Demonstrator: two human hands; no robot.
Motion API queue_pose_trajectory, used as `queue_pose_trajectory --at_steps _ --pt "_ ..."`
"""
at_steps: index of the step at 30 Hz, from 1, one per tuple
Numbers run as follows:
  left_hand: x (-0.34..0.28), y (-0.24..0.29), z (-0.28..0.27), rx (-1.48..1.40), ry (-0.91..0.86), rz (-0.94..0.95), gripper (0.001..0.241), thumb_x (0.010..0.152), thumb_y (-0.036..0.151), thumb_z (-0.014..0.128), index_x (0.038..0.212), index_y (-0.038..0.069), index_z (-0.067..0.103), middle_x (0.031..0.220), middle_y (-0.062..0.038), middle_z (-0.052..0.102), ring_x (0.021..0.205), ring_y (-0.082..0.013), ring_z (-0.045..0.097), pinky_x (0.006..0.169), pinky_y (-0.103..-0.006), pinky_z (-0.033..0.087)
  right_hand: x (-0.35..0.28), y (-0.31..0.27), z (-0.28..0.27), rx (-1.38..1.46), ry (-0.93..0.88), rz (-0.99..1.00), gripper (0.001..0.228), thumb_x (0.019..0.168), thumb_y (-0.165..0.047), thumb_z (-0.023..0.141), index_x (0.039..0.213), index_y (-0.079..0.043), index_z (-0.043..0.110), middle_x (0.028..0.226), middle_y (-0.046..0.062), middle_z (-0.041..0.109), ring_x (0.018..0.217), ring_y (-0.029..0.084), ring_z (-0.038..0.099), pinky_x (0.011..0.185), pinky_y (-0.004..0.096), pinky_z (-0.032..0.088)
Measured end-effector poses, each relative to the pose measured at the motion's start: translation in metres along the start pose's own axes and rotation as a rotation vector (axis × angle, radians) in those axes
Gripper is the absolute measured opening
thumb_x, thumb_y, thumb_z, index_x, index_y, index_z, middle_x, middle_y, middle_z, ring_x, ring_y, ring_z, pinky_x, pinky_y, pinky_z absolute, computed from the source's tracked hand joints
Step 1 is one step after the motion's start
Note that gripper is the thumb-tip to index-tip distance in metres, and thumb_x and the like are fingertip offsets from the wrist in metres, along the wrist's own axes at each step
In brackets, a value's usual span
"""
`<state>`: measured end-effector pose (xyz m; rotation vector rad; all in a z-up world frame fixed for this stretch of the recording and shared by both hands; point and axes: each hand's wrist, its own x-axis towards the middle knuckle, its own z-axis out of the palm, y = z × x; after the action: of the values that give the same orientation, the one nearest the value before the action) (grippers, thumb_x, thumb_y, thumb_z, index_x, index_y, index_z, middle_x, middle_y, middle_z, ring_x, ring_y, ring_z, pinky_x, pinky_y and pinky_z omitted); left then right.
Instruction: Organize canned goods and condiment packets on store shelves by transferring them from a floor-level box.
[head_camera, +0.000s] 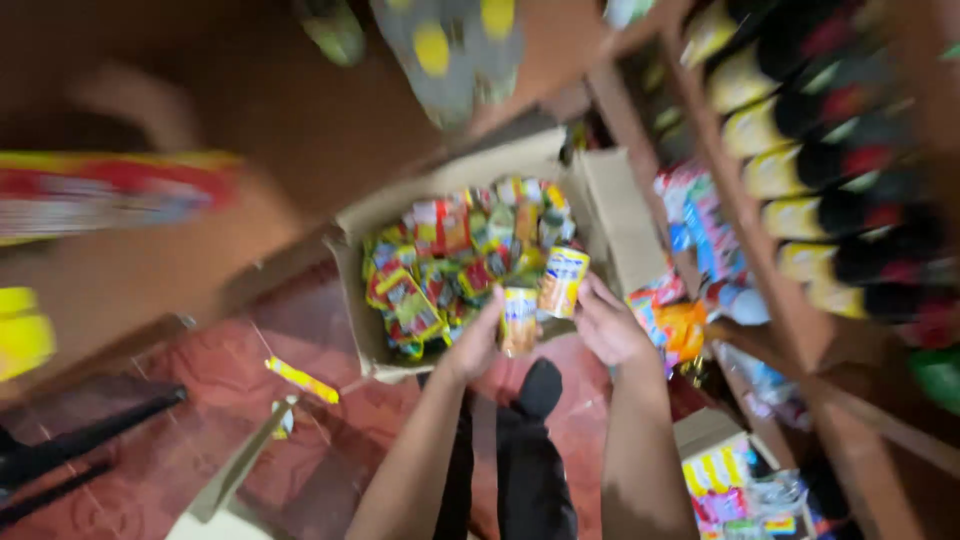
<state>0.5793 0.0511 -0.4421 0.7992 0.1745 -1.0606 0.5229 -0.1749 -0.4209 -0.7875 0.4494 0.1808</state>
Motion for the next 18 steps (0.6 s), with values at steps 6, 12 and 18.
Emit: queue_pose_trajectory --at_steps 6,12,18 --pt "-0.076 0.061 0.114 0.152 -0.131 0.074 0.067 0.106 0.063 0.034 0.124 0.004 0.061 0.094 -0.014 0.074 0.079 -0.0219 0.073 0.071 -0.0348 0.059 -0.08 -0.105 0.12 0.081 -0.111 -0.294 0.055 0.103 -0.028 0.054 0.15 -0.002 0.043 0.144 0.016 0.059 0.134 0.028 0.055 0.116 0.045 0.039" --pt "-0.152 0.112 0.241 0.156 -0.206 0.193 0.056 0.106 0.057 0.041 0.132 0.011 0.059 0.096 -0.011 0.072 0.077 -0.022 0.072 0.063 -0.0344 0.06 -0.155 -0.189 0.193 -0.015 -0.368 -0.324 0.057 0.103 -0.026 0.06 0.151 -0.001 0.041 0.147 0.018 0.055 0.136 0.029 0.053 0.116 0.046 0.038" --pt "-0.216 0.135 0.33 0.256 -0.171 0.397 0.049 0.105 0.049 0.044 0.136 0.012 0.054 0.114 -0.009 0.068 0.092 -0.0174 0.071 0.064 -0.0368 0.062 -0.255 -0.253 0.269 -0.125 -0.528 -0.422 0.063 0.102 -0.032 0.064 0.152 0.0 0.041 0.149 0.021 0.053 0.136 0.031 0.054 0.115 0.048 0.042"
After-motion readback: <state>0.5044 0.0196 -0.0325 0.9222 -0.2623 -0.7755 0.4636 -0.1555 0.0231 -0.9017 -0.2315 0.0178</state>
